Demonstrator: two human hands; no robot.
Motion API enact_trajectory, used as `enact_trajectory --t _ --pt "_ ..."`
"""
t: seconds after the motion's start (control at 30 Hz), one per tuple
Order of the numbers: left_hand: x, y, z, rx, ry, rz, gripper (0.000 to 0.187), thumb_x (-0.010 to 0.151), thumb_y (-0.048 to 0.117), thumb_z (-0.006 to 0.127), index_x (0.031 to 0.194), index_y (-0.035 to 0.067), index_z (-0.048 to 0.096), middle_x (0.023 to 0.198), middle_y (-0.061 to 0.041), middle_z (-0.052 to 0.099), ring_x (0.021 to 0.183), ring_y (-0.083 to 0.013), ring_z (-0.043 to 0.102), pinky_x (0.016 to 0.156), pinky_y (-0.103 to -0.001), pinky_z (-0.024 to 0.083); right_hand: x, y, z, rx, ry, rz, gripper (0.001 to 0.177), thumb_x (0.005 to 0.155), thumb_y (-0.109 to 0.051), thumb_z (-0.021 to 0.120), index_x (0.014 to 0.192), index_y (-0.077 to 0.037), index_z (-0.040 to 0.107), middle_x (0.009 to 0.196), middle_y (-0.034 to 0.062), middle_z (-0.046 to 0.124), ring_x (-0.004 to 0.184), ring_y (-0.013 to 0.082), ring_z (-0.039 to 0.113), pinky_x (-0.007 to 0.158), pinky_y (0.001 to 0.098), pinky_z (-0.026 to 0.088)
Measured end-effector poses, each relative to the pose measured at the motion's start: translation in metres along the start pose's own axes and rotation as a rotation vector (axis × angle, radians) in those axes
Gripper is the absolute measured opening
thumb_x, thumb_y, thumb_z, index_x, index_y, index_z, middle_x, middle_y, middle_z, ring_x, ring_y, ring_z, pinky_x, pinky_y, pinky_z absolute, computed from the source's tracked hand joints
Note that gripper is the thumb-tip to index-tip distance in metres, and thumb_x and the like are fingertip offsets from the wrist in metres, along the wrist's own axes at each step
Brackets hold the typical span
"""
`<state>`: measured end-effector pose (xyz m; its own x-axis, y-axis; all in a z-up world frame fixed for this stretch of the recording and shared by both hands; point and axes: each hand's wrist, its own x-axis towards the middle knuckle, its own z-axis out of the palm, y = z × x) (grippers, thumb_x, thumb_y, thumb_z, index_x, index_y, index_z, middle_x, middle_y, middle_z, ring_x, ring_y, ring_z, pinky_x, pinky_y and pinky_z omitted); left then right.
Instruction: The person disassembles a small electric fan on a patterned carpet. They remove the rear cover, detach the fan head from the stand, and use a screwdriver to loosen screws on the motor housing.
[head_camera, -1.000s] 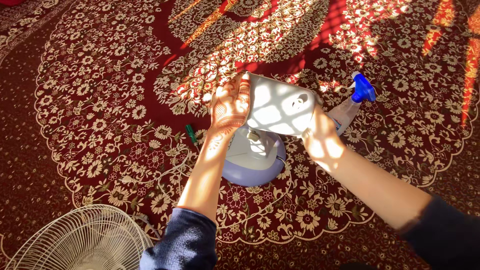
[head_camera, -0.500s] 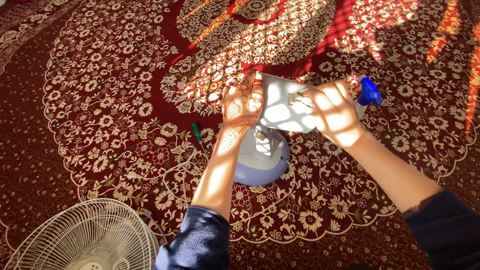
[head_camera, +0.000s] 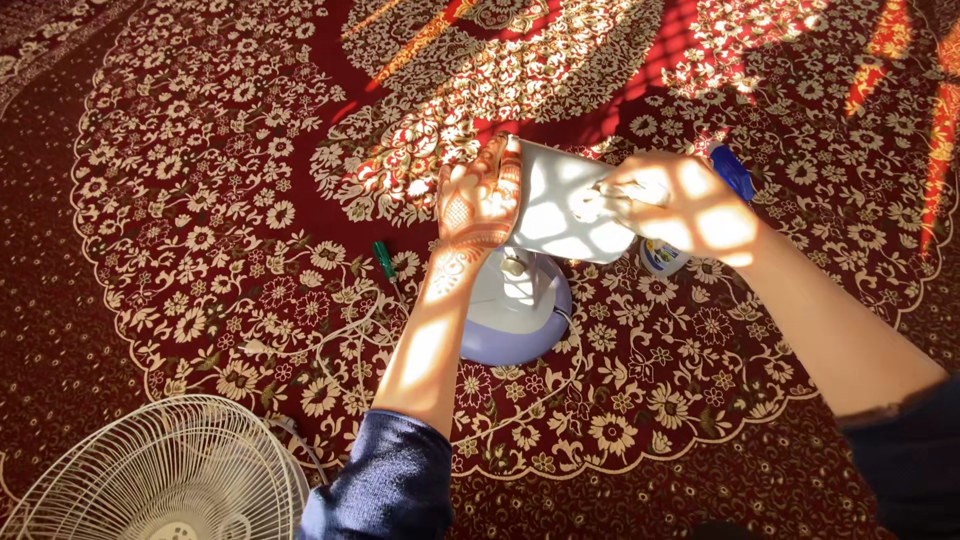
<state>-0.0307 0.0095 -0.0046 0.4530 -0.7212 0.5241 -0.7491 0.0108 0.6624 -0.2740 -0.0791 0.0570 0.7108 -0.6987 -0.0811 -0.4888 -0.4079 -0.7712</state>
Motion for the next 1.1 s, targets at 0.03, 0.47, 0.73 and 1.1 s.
enact_trajectory --t 0.03,0.47,0.73,1.1 --pt "-0.001 -0.001 -0.001 -0.001 -0.003 -0.006 0.037 0.103 0.038 0.048 0.127 0.019 0.069 0.092 -0.015 0.075 0.084 -0.0332 0.071 0.079 -0.046 0.056 0.004 0.0 0.003 0.235 -0.1 -0.213 0.031 0.086 -0.003 0.071 0.116 -0.012 0.066 0.105 0.0062 0.069 0.089 0.0195 0.067 0.067 0.0317 0.056" --pt "0.0 0.003 -0.007 -0.005 0.0 -0.022 0.036 0.103 0.037 0.048 0.126 0.019 0.069 0.093 -0.015 0.074 0.085 -0.033 0.071 0.08 -0.046 0.056 0.0 -0.013 -0.004 0.05 -0.11 -0.276 0.019 0.088 -0.017 0.072 0.104 -0.007 0.069 0.095 0.0044 0.071 0.081 0.013 0.065 0.069 0.0251 0.055" --pt "0.0 0.002 -0.008 -0.002 0.004 -0.019 0.036 0.103 0.037 0.048 0.126 0.018 0.069 0.093 -0.014 0.074 0.085 -0.0328 0.071 0.081 -0.046 0.056 0.01 -0.015 -0.003 0.257 -0.154 -0.214 0.02 0.089 -0.017 0.073 0.103 -0.005 0.066 0.092 0.0032 0.069 0.069 0.0116 0.059 0.054 0.027 0.046" --pt "0.001 0.002 -0.004 0.001 0.016 -0.01 0.036 0.103 0.036 0.049 0.125 0.018 0.07 0.094 -0.014 0.074 0.086 -0.0326 0.071 0.082 -0.045 0.055 0.005 -0.026 0.005 0.494 -0.179 -0.23 0.016 0.093 -0.017 0.068 0.099 -0.003 0.062 0.108 0.0089 0.075 0.098 0.0158 0.076 0.086 0.03 0.064"
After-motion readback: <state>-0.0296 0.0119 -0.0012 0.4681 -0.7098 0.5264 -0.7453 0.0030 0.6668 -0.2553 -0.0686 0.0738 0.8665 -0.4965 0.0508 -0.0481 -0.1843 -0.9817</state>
